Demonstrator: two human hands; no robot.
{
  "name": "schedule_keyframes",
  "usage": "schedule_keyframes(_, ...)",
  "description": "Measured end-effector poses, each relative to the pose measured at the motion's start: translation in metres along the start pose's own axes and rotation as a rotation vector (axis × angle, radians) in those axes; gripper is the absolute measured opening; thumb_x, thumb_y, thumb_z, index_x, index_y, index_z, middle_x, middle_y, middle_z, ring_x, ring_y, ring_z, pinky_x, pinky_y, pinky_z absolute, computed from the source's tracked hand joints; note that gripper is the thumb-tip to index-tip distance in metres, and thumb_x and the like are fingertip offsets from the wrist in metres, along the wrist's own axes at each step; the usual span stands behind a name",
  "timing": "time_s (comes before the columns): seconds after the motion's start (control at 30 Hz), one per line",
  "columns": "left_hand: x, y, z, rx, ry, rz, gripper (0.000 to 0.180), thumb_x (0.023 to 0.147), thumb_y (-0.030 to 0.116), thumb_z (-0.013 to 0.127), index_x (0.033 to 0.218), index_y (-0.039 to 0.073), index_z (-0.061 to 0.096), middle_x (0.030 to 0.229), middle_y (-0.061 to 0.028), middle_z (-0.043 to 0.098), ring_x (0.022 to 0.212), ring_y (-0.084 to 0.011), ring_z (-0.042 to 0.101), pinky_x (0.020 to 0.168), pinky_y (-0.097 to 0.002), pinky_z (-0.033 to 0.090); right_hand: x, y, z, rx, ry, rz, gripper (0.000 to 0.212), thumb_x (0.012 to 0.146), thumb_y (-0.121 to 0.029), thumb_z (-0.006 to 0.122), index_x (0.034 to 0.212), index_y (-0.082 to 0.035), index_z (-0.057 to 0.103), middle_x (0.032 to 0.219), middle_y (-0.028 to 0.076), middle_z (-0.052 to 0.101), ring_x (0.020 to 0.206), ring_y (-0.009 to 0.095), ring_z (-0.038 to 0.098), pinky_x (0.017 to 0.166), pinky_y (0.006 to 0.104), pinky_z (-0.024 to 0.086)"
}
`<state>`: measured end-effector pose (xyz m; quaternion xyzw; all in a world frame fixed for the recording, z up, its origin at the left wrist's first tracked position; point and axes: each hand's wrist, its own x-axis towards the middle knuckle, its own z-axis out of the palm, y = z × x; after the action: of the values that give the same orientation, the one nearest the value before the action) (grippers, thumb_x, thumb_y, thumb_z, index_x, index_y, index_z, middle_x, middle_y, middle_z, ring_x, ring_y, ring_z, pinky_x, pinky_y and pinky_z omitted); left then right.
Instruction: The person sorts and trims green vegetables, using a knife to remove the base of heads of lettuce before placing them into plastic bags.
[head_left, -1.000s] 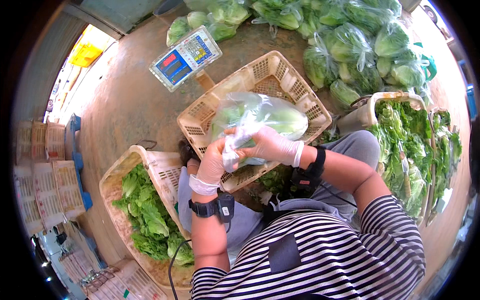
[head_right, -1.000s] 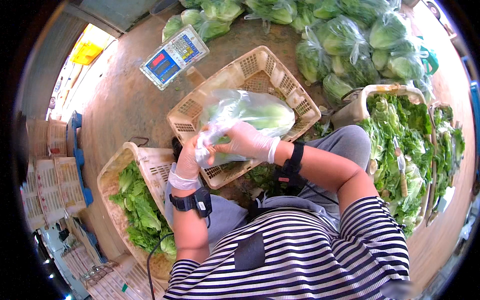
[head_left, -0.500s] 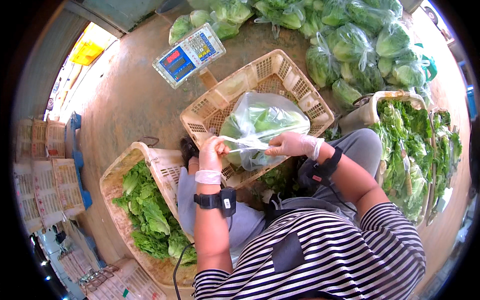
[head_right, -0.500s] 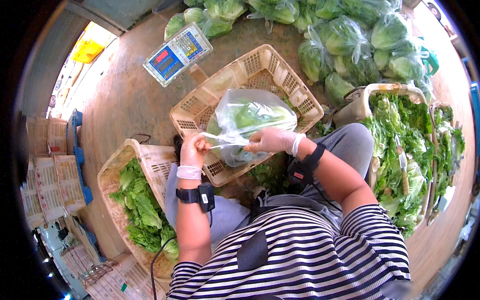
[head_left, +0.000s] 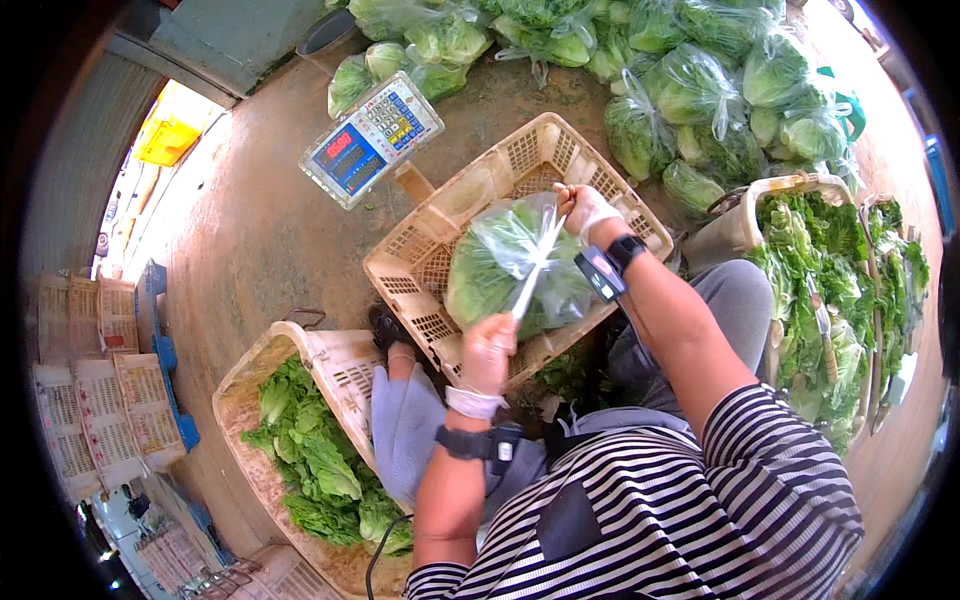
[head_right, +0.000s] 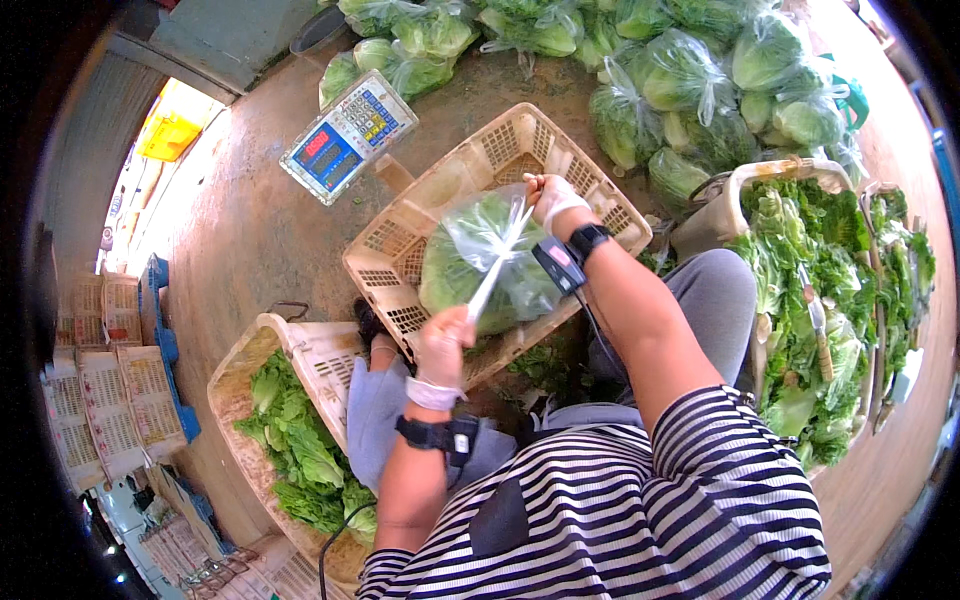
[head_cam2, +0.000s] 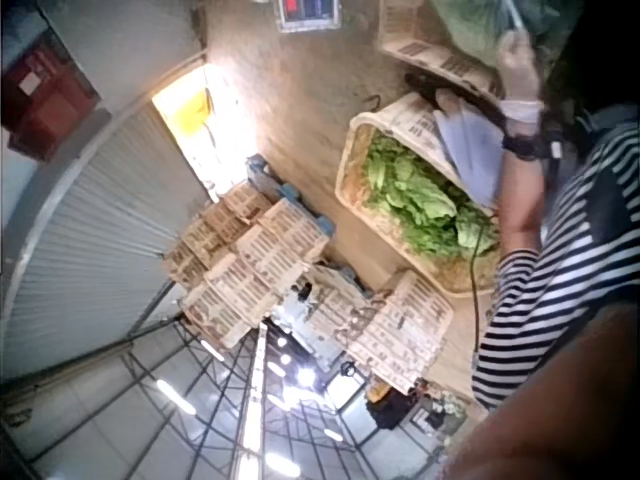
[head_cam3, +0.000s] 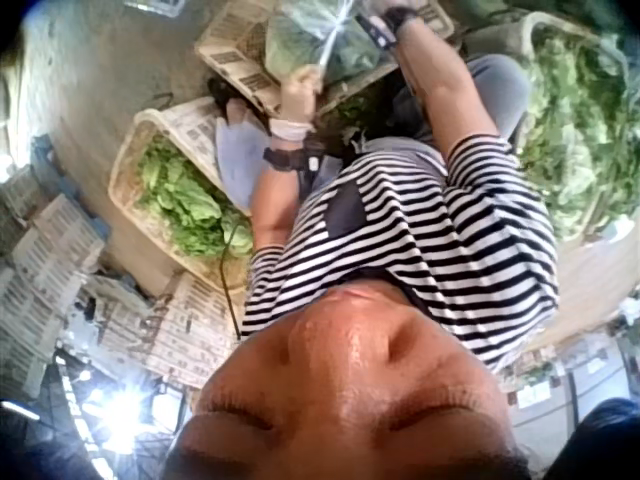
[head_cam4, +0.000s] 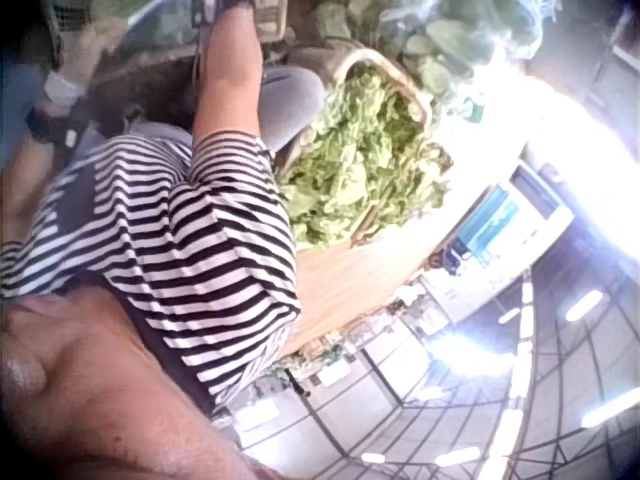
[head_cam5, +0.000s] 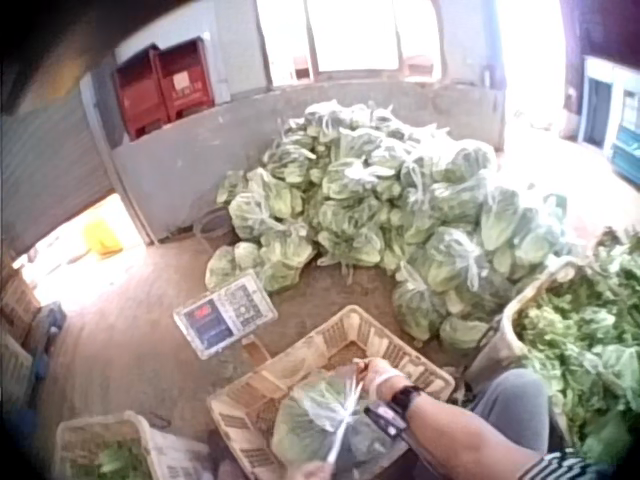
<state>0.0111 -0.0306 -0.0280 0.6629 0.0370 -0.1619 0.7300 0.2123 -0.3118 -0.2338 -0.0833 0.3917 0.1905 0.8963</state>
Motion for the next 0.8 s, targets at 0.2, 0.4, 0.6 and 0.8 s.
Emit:
schedule_keyframes(0.2, -0.01, -0.006, 0.001, 0.395, -0.171, 0.204, 0.027, 0.088, 0.018, 0.056, 0.065, 0.004, 0.05, 0.059, 0.0039, 0.045, 0.055, -0.006, 0.039, 0.052, -0.0227, 0.031, 0.032, 0.065, 0.031, -0.077, 0.096, 0.03, 0.024, 0.092, -0.015, 0.038, 0.084, -0.002, 0.057, 0.06, 0.002, 0.052, 0.042, 0.013, 0.046, 0.037, 0.0209, 0.04)
schedule_keyframes(0.4, -0.006, 0.018, -0.025, -0.615, 0.206, 0.141, 0.025, 0.081, 0.004, 0.039, 0.088, -0.003, 0.062, 0.072, -0.0073, 0.06, 0.059, -0.0184, 0.056, 0.065, -0.0288, 0.05, -0.084, 0.09, 0.1, -0.353, -0.274, -0.176, 0.038, 0.085, -0.007, 0.037, 0.118, 0.008, 0.046, 0.107, 0.017, 0.058, 0.088, 0.024, 0.061, 0.078, 0.0294, 0.052)
schedule_keyframes(0.6, 0.023, 0.026, -0.007, -0.296, 0.157, 0.271, 0.05, 0.091, 0.026, 0.05, 0.135, 0.005, 0.036, 0.132, -0.0152, 0.045, 0.114, -0.0235, 0.051, 0.081, -0.0283, 0.05, -0.233, 0.146, 0.116, -1.374, -0.644, 0.043, 0.043, 0.089, -0.017, 0.054, 0.13, -0.01, 0.046, 0.119, 0.012, 0.057, 0.088, 0.018, 0.062, 0.074, 0.0257, 0.05)
schedule_keyframes(0.8, 0.023, 0.037, -0.007, -0.184, -0.124, 0.25, 0.076, 0.088, 0.048, 0.052, 0.144, 0.012, 0.016, 0.14, -0.0138, 0.036, 0.124, -0.0226, 0.041, 0.094, -0.0334, 0.042, -0.235, 0.167, 0.108, -1.565, -0.657, -0.039, 0.038, 0.081, -0.023, 0.068, 0.113, -0.005, 0.056, 0.095, 0.003, 0.063, 0.08, 0.008, 0.056, 0.069, 0.0225, 0.047)
